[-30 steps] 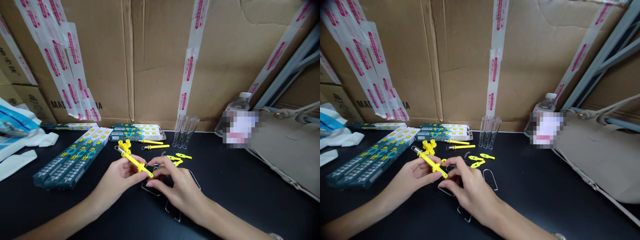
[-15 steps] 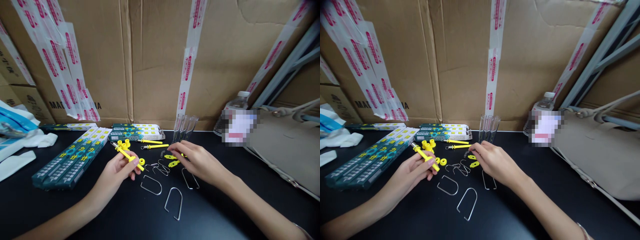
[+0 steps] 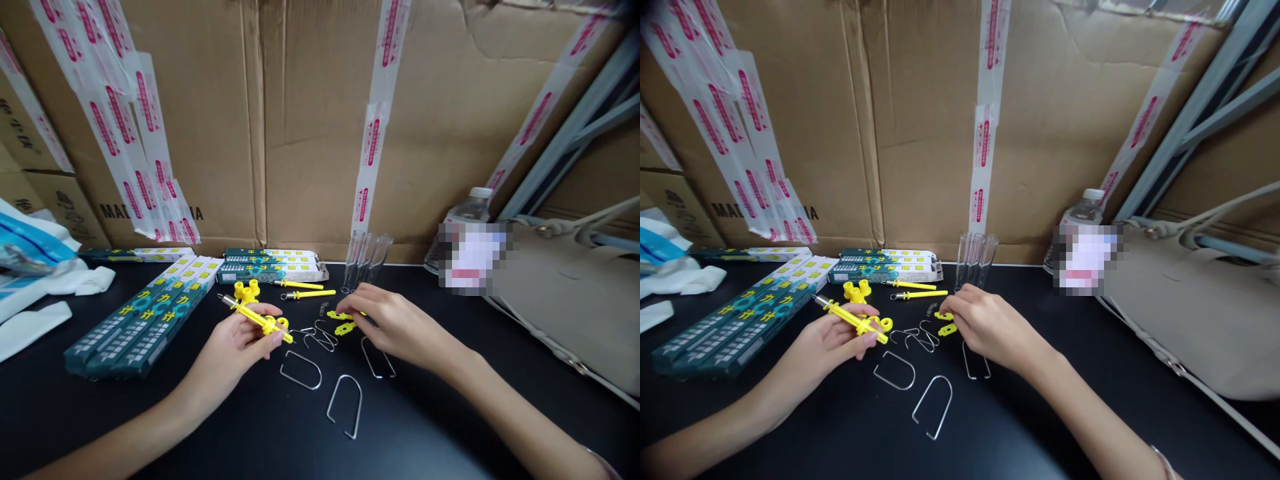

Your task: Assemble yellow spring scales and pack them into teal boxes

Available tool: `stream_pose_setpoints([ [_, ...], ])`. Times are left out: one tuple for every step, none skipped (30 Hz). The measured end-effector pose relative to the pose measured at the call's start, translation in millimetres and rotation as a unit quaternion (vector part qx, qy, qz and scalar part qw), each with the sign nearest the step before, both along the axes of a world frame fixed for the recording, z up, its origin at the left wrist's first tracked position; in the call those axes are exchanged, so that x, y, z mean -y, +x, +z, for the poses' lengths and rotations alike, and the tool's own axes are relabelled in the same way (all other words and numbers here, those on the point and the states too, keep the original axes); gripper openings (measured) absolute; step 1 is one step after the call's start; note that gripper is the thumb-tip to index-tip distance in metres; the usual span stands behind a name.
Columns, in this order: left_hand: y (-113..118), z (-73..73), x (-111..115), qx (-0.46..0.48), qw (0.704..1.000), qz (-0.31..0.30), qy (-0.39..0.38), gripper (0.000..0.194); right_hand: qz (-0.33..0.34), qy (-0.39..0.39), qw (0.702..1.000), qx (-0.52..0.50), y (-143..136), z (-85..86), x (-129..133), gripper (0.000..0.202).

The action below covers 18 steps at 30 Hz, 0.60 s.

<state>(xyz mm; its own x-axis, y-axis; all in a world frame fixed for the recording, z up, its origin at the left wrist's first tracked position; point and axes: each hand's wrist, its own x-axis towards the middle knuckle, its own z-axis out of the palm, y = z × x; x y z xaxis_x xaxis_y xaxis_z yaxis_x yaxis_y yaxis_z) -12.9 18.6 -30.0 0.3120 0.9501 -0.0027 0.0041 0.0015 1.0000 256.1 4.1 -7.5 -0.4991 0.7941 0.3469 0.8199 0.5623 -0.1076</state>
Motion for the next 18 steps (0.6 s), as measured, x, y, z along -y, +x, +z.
stream_pose_setpoints([
  [0,0.5,0,0.0,1.0,0.0,-0.003,0.042,0.002,0.004,1.0,-0.001,-1,-1.2,0,0.027],
  [0,0.9,1,0.0,1.0,-0.001,-0.003,0.041,0.007,0.008,1.0,-0.005,-2,-2.3,0,0.027],
  [0,0.9,1,0.0,1.0,-0.003,0.0,0.04,0.015,0.011,1.0,-0.01,-4,-3.3,1,0.028],
  [0,0.7,1,0.0,1.0,-0.006,0.004,0.038,0.022,0.013,1.0,-0.015,-5,-3.9,1,0.027],
  [0,0.1,1,0.001,1.0,-0.011,0.008,0.036,0.028,0.015,0.999,-0.018,-7,-4.1,2,0.027],
  [0,-0.8,1,0.0,1.0,-0.016,0.014,0.034,0.033,0.015,0.999,-0.019,-9,-4.0,2,0.027],
  [0,-1.9,1,-0.001,1.0,-0.019,0.02,0.032,0.037,0.016,0.999,-0.021,-10,-3.6,3,0.027],
  [-1,-3.1,1,-0.004,0.999,-0.021,0.025,0.03,0.04,0.017,0.999,-0.022,-12,-2.9,4,0.026],
  [-1,-4.2,1,-0.007,0.999,-0.023,0.03,0.029,0.043,0.019,0.999,-0.024,-13,-2.2,5,0.026],
  [-1,-5.0,1,-0.011,0.999,-0.026,0.034,0.028,0.045,0.021,0.998,-0.027,-13,-1.5,6,0.027],
  [-1,-5.5,1,-0.014,0.999,-0.029,0.036,0.028,0.047,0.022,0.998,-0.028,-14,-1.0,7,0.027],
  [0,-5.6,2,-0.017,0.999,-0.034,0.037,0.028,0.048,0.021,0.998,-0.03,-14,-0.8,8,0.027],
  [0,-5.3,2,-0.02,0.998,-0.038,0.037,0.028,0.048,0.021,0.998,-0.03,-15,-1.0,8,0.027],
  [0,-4.8,3,-0.025,0.998,-0.042,0.037,0.029,0.047,0.018,0.998,-0.03,-15,-1.5,8,0.027],
  [0,-4.0,3,-0.029,0.998,-0.046,0.038,0.029,0.047,0.016,0.998,-0.03,-15,-2.3,9,0.027],
  [0,-3.1,4,-0.034,0.997,-0.049,0.039,0.029,0.046,0.014,0.998,-0.03,-16,-3.2,9,0.026],
  [0,-2.2,5,-0.038,0.997,-0.053,0.042,0.029,0.047,0.013,0.998,-0.031,-17,-4.1,9,0.026],
  [0,-1.4,6,-0.042,0.996,-0.056,0.046,0.028,0.049,0.013,0.998,-0.035,-18,-4.9,9,0.027],
])
